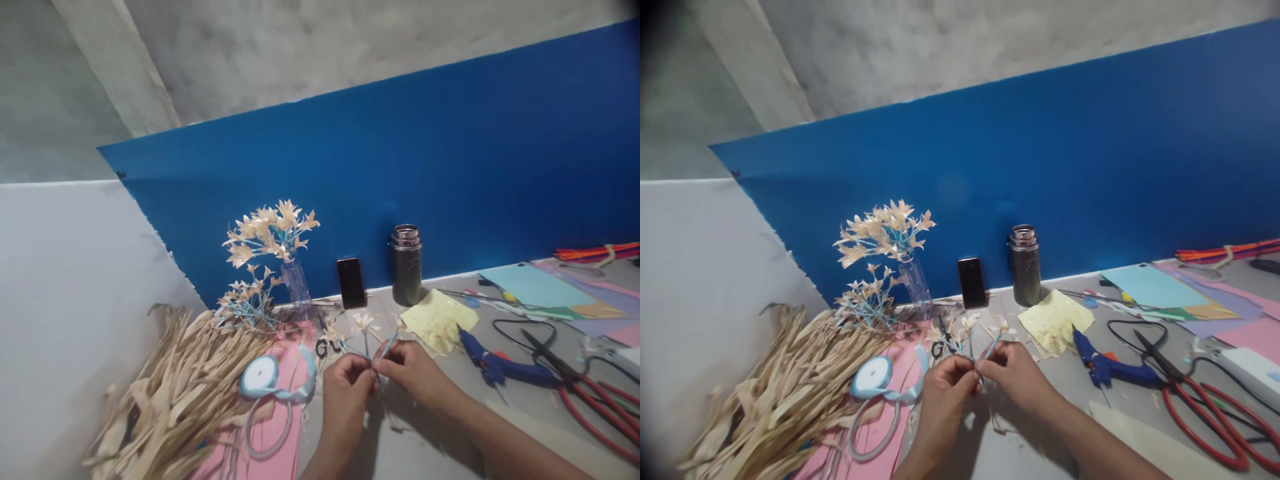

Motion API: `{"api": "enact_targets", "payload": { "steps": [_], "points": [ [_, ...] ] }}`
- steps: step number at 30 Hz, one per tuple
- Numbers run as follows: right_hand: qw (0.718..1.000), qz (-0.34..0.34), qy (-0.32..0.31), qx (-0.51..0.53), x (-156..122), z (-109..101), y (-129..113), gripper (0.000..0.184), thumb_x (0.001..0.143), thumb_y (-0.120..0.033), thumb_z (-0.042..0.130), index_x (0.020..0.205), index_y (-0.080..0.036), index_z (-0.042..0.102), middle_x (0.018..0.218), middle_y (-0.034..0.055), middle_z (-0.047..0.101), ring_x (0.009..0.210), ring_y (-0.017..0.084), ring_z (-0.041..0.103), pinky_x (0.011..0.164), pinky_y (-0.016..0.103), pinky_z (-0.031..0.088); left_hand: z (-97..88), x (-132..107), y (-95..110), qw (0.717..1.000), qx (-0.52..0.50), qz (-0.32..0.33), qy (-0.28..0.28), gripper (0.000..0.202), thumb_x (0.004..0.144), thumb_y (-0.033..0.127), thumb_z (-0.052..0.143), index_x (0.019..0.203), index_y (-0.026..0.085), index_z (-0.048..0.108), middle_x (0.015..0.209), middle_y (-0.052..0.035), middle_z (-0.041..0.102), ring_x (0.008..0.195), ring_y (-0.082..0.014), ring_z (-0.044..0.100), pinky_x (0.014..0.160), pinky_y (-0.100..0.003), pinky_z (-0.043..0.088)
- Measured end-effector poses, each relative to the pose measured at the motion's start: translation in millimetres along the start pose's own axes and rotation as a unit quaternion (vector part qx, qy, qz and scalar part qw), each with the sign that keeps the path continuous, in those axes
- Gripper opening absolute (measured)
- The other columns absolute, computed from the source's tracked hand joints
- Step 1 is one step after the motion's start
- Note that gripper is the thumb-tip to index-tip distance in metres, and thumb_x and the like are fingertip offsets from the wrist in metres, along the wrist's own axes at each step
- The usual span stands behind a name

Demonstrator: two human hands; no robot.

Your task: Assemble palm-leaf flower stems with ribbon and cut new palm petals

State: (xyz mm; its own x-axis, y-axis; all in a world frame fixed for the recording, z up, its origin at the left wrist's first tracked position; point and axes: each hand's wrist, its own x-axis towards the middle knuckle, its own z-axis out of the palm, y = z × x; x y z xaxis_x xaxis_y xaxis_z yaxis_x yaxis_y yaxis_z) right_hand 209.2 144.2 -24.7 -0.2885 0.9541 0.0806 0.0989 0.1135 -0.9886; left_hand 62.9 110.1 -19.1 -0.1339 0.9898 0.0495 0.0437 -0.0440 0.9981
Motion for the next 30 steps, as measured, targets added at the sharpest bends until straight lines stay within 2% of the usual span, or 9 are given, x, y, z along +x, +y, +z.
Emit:
{"api": "enact_targets", "payload": {
  "steps": [3, 10, 15, 19, 21, 23, 25, 27, 30],
  "points": [
    [1.000, 0.009, -0.002, -0.010, -1, -3, -8, 0.017, 0.073, -0.029, 0.065, 0.068, -0.014, 0.071, 0.061, 0.0021, 0.067, 0.060, 0.017, 0.057, 0.059, 0.027, 0.039, 0.3, -2, 2, 0.999, 0.014, 0.031, 0.002, 0.005, 0.070, 0.019, 0.063, 0.066, 0.016, 0.063, 0.056, -0.0014, 0.060, 0.055, -0.0138, 0.054, 0.056, -0.024, 0.040],
    [1.000, -0.014, 0.008, 0.011, -4, 0, -14, 0.012, 0.071, -0.025, 0.063, 0.071, -0.016, 0.071, 0.057, -0.0019, 0.062, 0.055, 0.013, 0.050, 0.056, 0.025, 0.037, -0.6, -2, 6, 0.999, 0.023, 0.040, 0.008, 0.007, 0.071, 0.021, 0.066, 0.070, 0.017, 0.060, 0.059, 0.0006, 0.058, 0.055, -0.0130, 0.053, 0.056, -0.023, 0.041],
    [0.999, -0.026, 0.027, 0.020, -5, 3, -12, 0.012, 0.073, -0.026, 0.062, 0.067, -0.017, 0.068, 0.055, -0.0030, 0.058, 0.053, 0.012, 0.047, 0.055, 0.025, 0.036, -3.2, 3, -1, 0.998, -0.048, 0.018, -0.031, 0.007, 0.068, 0.017, 0.066, 0.072, 0.017, 0.060, 0.060, 0.0005, 0.059, 0.053, -0.0134, 0.055, 0.056, -0.025, 0.043],
    [0.998, -0.033, 0.048, 0.023, -5, 2, -12, 0.016, 0.074, -0.030, 0.064, 0.067, -0.016, 0.068, 0.059, -0.0008, 0.062, 0.058, 0.014, 0.050, 0.058, 0.026, 0.037, -7.0, 9, -6, 0.991, -0.093, 0.048, -0.080, 0.014, 0.065, 0.012, 0.070, 0.078, 0.016, 0.065, 0.073, -0.0038, 0.065, 0.069, -0.0157, 0.061, 0.066, -0.026, 0.047],
    [0.997, -0.037, 0.057, 0.028, -4, 1, -12, 0.017, 0.074, -0.031, 0.065, 0.067, -0.016, 0.069, 0.062, 0.0004, 0.065, 0.062, 0.015, 0.053, 0.061, 0.027, 0.039, -8.0, 11, -5, 0.990, -0.089, 0.070, -0.086, 0.018, 0.066, 0.009, 0.070, 0.082, 0.017, 0.068, 0.081, -0.0057, 0.068, 0.078, -0.0168, 0.062, 0.073, -0.026, 0.048],
    [0.997, -0.037, 0.056, 0.040, -3, 0, -12, 0.018, 0.074, -0.033, 0.067, 0.067, -0.016, 0.069, 0.063, 0.0014, 0.066, 0.064, 0.016, 0.056, 0.063, 0.028, 0.041, -8.0, 11, -4, 0.990, -0.093, 0.071, -0.080, 0.018, 0.068, 0.009, 0.071, 0.083, 0.017, 0.069, 0.082, -0.0061, 0.069, 0.081, -0.0169, 0.063, 0.075, -0.025, 0.048],
    [0.997, -0.033, 0.044, 0.060, -4, 0, -12, 0.020, 0.075, -0.035, 0.069, 0.066, -0.017, 0.068, 0.062, 0.0017, 0.066, 0.064, 0.017, 0.058, 0.064, 0.029, 0.043, -7.5, 9, -3, 0.989, -0.118, 0.046, -0.080, 0.016, 0.068, 0.010, 0.073, 0.082, 0.016, 0.068, 0.077, -0.0050, 0.068, 0.074, -0.0157, 0.063, 0.072, -0.026, 0.049],
    [0.996, -0.025, 0.025, 0.084, -6, 2, -12, 0.025, 0.075, -0.040, 0.070, 0.067, -0.017, 0.066, 0.060, 0.0009, 0.065, 0.061, 0.017, 0.058, 0.063, 0.030, 0.045, -6.4, 8, -6, 0.978, -0.182, -0.004, -0.105, 0.020, 0.067, 0.014, 0.078, 0.082, 0.016, 0.066, 0.070, -0.0024, 0.066, 0.065, -0.0141, 0.062, 0.065, -0.025, 0.049],
    [0.989, -0.002, -0.018, 0.146, -12, 7, -13, 0.034, 0.075, -0.050, 0.072, 0.068, -0.018, 0.064, 0.060, 0.0003, 0.062, 0.056, 0.016, 0.058, 0.060, 0.031, 0.047, -3.2, 6, -15, 0.925, -0.316, -0.120, -0.175, 0.037, 0.059, 0.021, 0.087, 0.086, 0.017, 0.062, 0.063, 0.0021, 0.061, 0.054, -0.0108, 0.058, 0.054, -0.021, 0.044]
  ]
}}
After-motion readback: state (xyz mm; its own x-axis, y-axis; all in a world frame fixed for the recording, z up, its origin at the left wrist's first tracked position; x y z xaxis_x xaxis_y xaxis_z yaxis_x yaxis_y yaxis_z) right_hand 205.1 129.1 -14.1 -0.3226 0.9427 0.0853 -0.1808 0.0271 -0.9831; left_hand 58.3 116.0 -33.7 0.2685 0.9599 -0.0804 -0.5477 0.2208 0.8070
